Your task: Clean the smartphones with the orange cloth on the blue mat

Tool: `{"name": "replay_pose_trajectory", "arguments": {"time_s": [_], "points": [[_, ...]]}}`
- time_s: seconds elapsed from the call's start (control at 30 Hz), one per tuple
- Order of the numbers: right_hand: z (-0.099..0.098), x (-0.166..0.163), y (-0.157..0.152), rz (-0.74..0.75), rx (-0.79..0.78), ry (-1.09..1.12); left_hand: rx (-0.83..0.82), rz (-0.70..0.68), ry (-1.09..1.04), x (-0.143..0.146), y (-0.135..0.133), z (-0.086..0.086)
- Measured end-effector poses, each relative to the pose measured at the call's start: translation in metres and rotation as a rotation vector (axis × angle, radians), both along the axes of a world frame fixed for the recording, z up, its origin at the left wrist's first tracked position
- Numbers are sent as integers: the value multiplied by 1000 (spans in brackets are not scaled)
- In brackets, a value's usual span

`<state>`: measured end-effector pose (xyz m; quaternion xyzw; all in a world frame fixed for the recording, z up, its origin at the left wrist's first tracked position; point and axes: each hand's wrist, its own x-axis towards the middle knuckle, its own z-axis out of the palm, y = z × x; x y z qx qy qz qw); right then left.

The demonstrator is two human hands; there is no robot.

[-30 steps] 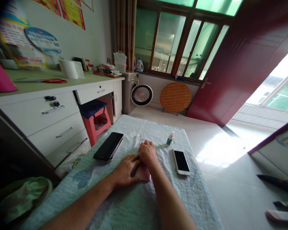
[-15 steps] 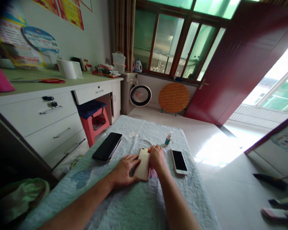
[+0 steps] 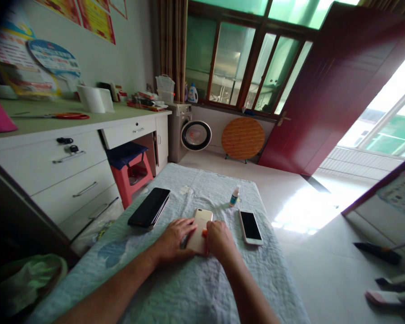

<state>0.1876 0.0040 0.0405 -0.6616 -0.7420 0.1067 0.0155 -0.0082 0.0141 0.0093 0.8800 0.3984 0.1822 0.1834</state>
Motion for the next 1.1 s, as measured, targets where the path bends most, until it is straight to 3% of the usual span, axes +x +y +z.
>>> {"name": "replay_pose_trajectory", "arguments": {"time_s": [0.47,0.67,0.77,0.97,1.1], "points": [[-16,3,43,-63,230,39,8,-34,-47,0,2,0],[-24,3,36,24,288,191,-1,-36,-41,1,1,2],[-16,-1,20,122,257,259,-12,-32,-45,0,0,3],[13,-9,-15,382,-1,384,-35,32,-46,1,-1,-1],[8,-7,-20,370,-11,462,-30,1,-58,0,1,-1]]}}
